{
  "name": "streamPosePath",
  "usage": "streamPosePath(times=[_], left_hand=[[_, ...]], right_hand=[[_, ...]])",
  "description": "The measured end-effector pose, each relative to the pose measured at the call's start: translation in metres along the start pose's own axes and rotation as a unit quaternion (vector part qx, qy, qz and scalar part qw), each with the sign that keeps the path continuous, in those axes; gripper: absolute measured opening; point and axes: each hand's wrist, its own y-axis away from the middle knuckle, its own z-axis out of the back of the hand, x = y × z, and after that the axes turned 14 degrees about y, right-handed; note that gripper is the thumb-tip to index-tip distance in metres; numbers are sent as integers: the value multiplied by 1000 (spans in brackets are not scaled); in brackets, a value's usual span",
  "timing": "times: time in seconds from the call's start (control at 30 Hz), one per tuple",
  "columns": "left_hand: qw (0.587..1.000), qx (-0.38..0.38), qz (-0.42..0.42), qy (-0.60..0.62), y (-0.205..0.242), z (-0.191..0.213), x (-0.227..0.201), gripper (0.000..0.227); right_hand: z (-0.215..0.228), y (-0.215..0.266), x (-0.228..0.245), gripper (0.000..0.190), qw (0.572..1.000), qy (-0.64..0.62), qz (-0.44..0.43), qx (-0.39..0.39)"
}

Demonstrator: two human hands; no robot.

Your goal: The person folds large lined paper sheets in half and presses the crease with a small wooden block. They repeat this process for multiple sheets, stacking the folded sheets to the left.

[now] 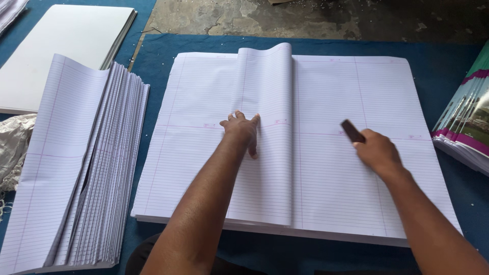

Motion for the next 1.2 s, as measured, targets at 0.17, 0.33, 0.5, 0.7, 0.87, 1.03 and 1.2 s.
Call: streamPosePath(times=[0.17, 0.33, 0.5, 0.7, 0.87, 1.03, 1.2], left_hand=[[1000, -13, 4, 1, -3, -2, -1, 138], [1000, -25, -1, -2, -1, -3, -1, 137], [999, -34, -2, 0, 2, -2, -2, 137], [999, -35, -8, 2, 2, -4, -2, 139], [1000, -26, -13, 4, 4, -5, -1, 139], [1000, -25, -9, 11, 7, -2, -4, 140], [1000, -22, -10, -4, 7, -2, -5, 141]], right_hand=[[9, 26, 61, 28, 976, -57, 190, -91], [14, 56, 115, 51, 964, 9, 254, -72], [15, 67, 128, 47, 957, 5, 286, -36], [-5, 62, 117, 45, 956, -6, 291, -28], [-18, 51, 112, 46, 955, -36, 290, -51], [-19, 37, 114, 48, 952, -39, 293, -84], [-15, 16, 122, 51, 953, -59, 279, -101]])
